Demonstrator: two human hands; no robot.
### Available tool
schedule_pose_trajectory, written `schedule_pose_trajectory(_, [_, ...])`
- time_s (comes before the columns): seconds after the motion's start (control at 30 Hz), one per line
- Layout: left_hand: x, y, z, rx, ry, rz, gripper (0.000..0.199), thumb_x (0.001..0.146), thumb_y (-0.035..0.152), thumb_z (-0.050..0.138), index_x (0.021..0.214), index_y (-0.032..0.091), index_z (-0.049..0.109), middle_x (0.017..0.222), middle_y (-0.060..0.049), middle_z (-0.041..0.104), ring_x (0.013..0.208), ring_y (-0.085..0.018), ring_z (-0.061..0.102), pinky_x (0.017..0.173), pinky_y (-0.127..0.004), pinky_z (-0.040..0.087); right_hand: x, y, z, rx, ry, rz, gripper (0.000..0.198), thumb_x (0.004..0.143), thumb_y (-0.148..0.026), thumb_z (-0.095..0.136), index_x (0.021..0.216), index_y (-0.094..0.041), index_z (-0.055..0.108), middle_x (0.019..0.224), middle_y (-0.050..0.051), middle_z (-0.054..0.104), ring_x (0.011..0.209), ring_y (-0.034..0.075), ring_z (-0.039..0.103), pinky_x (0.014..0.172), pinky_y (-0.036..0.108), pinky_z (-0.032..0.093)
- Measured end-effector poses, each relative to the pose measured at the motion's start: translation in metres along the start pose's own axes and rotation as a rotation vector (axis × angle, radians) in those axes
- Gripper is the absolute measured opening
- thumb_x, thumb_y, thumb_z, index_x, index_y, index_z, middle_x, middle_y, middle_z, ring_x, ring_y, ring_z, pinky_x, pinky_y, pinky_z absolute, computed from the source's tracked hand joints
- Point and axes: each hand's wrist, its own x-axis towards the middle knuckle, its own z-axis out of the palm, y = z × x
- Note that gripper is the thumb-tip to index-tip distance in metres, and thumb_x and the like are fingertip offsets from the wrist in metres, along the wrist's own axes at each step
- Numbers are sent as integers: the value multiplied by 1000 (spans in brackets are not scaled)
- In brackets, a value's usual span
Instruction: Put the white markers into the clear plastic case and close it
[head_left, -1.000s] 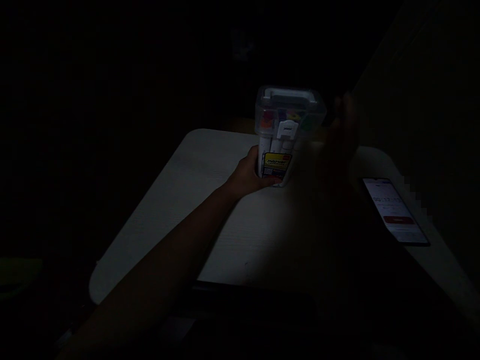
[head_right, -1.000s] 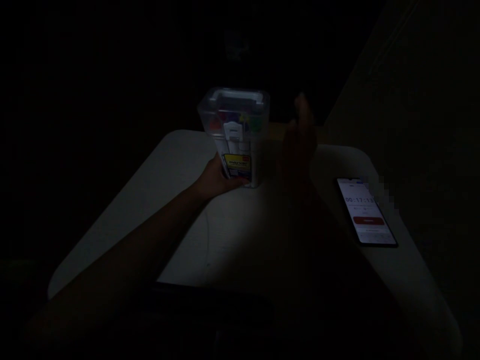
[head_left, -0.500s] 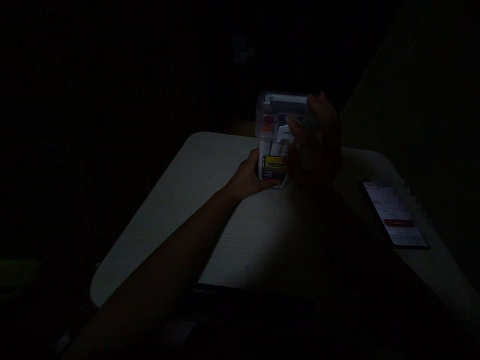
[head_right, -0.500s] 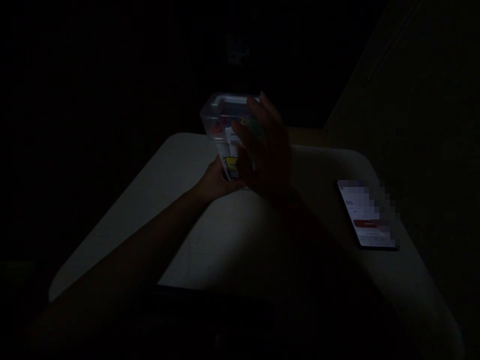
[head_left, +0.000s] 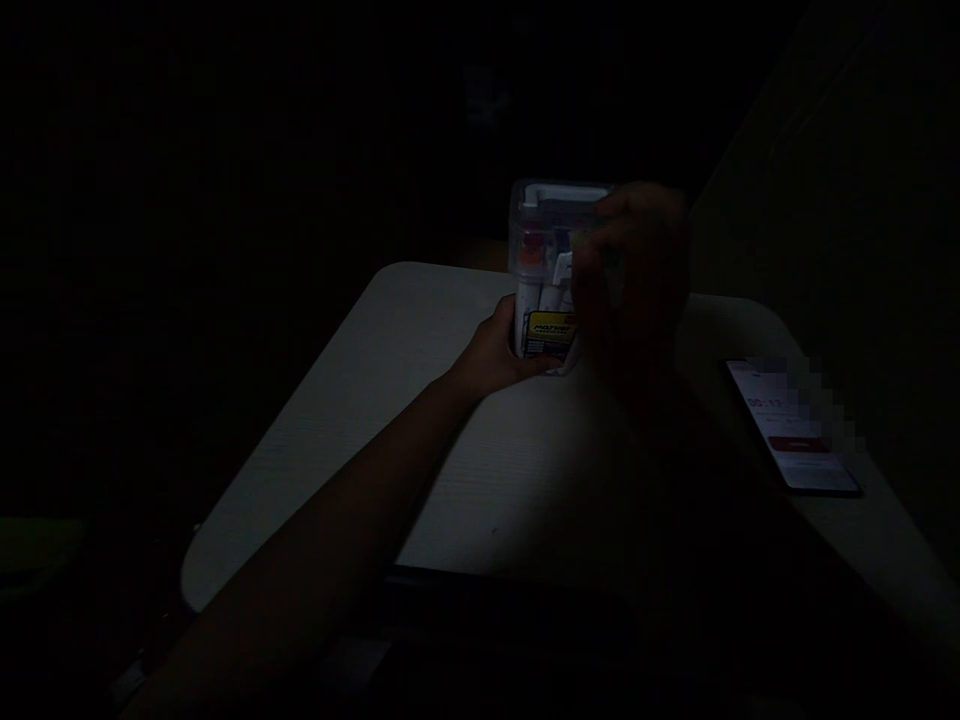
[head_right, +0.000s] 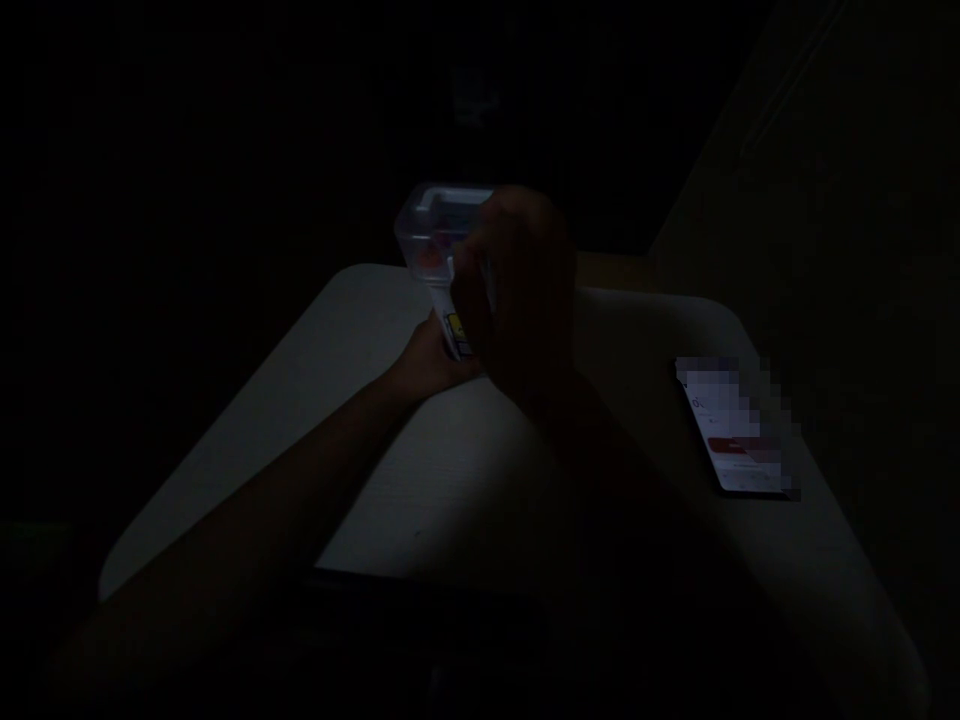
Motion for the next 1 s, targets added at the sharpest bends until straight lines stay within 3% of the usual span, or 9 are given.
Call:
schedule_pose_trajectory(0.23, [1,1,-1,6,-43,-15,87,57,50,86,127,17,46,120,-14,66,109,-32,66,91,-46,57,-5,5,3,-26,28,-116,32,96,-42,36,88,-25,62,136,7,48,136,24,41,117,46,37])
schedule_pose_trajectory(0.33, [0,2,-1,0,-47,-30,90,56,52,86,128,16,46,118,-15,66,107,-33,67,90,-47,57,-6,10,3,-16,-33,-99,26,94,-44,42,97,-29,63,139,4,47,145,25,31,123,48,28])
schedule_pose_trajectory(0.43, [-1,4,-1,-2,-42,-44,88,57,53,85,127,15,47,116,-15,67,105,-32,67,89,-49,57,-7,16,3,16,-2,-172,31,93,-46,44,114,-30,59,140,5,47,146,25,31,126,47,25])
schedule_pose_trajectory(0.6, [-2,6,-3,-6,-30,-62,88,54,53,87,124,15,48,114,-15,68,103,-33,68,89,-49,58,-7,33,4,128,102,-229,45,97,-47,35,137,-29,39,149,8,39,145,19,33,124,39,30])
schedule_pose_trajectory(0.77, [-2,6,-4,-43,-61,-53,88,53,56,87,122,14,51,113,-14,69,102,-31,69,89,-47,58,-3,44,-2,337,-67,-121,66,94,-64,38,147,-28,25,153,9,36,146,19,34,119,34,38])
schedule_pose_trajectory(0.9, [-2,6,-3,-44,-96,-29,90,52,56,88,123,15,52,114,-14,69,105,-32,69,90,-46,58,9,43,-11,326,27,-98,68,93,-68,39,145,-25,30,155,9,33,144,18,38,118,31,39])
schedule_pose_trajectory(1.0, [-4,8,-1,-52,-144,14,88,53,54,87,125,17,53,115,-13,69,105,-31,69,90,-45,59,22,46,-17,281,111,-81,72,89,-75,39,138,-23,42,147,11,45,136,20,47,113,32,44])
